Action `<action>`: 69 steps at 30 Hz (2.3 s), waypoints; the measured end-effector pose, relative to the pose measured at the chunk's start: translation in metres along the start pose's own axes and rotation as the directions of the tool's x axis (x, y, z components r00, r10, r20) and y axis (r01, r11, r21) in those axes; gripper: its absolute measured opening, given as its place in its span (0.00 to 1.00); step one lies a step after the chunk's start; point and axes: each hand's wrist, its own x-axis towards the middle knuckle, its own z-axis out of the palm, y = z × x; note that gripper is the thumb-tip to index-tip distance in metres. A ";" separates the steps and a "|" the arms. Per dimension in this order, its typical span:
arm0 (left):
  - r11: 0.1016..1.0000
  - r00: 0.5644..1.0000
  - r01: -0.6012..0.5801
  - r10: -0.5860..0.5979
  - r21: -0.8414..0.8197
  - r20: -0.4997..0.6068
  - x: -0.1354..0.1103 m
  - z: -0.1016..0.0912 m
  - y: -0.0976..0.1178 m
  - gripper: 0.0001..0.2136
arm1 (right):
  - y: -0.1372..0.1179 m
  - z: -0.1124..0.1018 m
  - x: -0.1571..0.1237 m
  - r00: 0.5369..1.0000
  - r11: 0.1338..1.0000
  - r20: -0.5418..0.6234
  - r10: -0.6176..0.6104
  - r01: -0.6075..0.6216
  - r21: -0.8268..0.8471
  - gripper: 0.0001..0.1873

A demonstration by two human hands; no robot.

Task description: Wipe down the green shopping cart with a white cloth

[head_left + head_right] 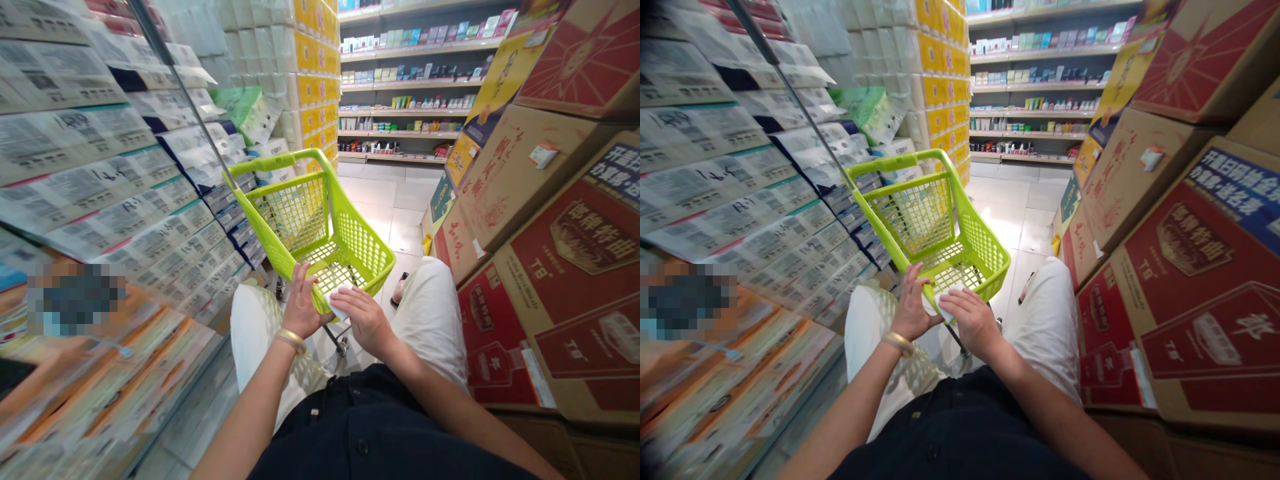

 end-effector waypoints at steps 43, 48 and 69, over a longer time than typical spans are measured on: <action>0.999 1.000 0.025 -0.026 0.028 0.005 0.000 -0.001 0.002 0.35 | 0.019 -0.010 0.000 0.964 0.979 -0.181 0.196 -0.204 -0.025 0.25; 1.000 1.000 0.004 -0.003 0.016 -0.009 0.000 -0.001 0.003 0.36 | 0.007 -0.007 -0.002 0.999 0.998 -0.020 0.049 -0.048 0.037 0.23; 0.999 0.999 0.048 -0.048 0.019 -0.001 0.000 -0.001 0.007 0.37 | 0.036 -0.019 0.000 0.948 0.959 -0.180 0.263 -0.277 -0.054 0.25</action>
